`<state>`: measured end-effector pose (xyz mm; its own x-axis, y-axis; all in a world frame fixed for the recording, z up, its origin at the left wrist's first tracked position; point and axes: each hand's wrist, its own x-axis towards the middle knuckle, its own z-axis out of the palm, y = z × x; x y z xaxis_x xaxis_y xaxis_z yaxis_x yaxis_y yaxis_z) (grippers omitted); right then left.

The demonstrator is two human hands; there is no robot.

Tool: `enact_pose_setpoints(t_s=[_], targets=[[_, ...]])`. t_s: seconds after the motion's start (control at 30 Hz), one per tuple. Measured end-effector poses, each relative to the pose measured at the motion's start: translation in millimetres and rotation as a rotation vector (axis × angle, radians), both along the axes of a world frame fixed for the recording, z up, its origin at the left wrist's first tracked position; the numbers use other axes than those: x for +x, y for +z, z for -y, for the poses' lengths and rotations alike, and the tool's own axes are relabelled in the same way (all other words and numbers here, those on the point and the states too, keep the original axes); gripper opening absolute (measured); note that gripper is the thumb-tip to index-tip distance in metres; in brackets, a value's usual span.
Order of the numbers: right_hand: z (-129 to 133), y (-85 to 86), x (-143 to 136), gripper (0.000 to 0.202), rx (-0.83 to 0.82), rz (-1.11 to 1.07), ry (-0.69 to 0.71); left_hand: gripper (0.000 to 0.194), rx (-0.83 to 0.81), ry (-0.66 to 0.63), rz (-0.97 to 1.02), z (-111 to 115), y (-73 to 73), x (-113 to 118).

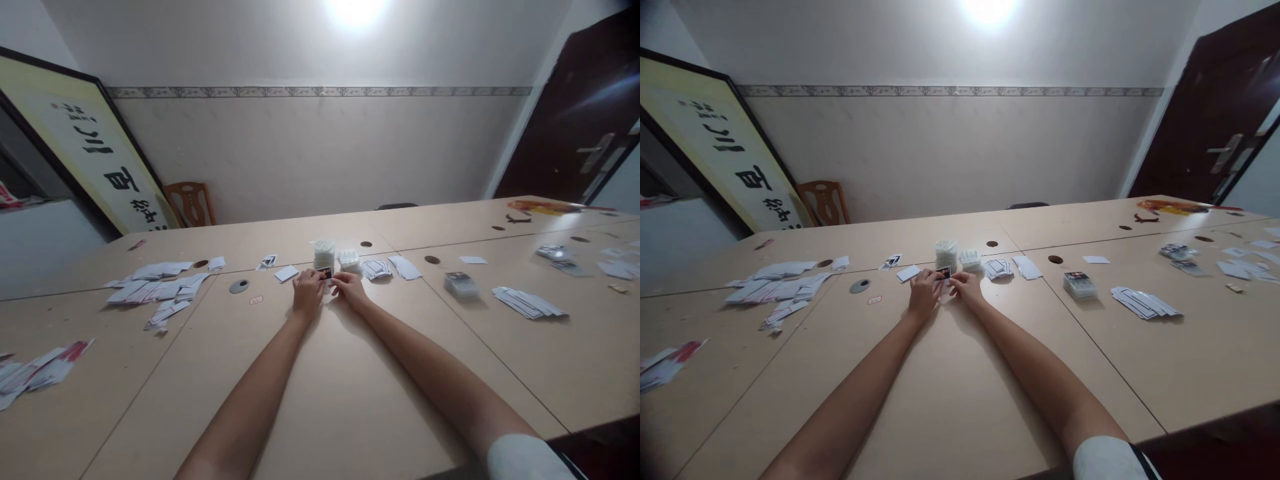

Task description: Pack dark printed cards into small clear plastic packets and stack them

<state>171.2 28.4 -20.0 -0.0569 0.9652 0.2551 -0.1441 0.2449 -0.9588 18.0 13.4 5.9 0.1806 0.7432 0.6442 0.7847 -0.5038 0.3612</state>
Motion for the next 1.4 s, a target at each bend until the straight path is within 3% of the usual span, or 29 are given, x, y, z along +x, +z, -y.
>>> enact_pose_setpoints(t_s=[0.6,0.9,1.4], targets=[[-8.1,-5.8,-12.0,0.008,-0.045,0.091,-0.169,0.021,0.045,0.024,-0.138,-3.2,-8.8,-5.3],[-2.5,-3.2,-12.5,0.011,0.036,0.163,-0.137,0.024,0.050,-0.003,-0.134,-2.5,-3.1,-16.1],[10.4,3.4,-14.6,0.013,0.238,0.334,-0.247,0.024,-0.003,-0.059,-0.136,3.7,-2.1,-9.4]])
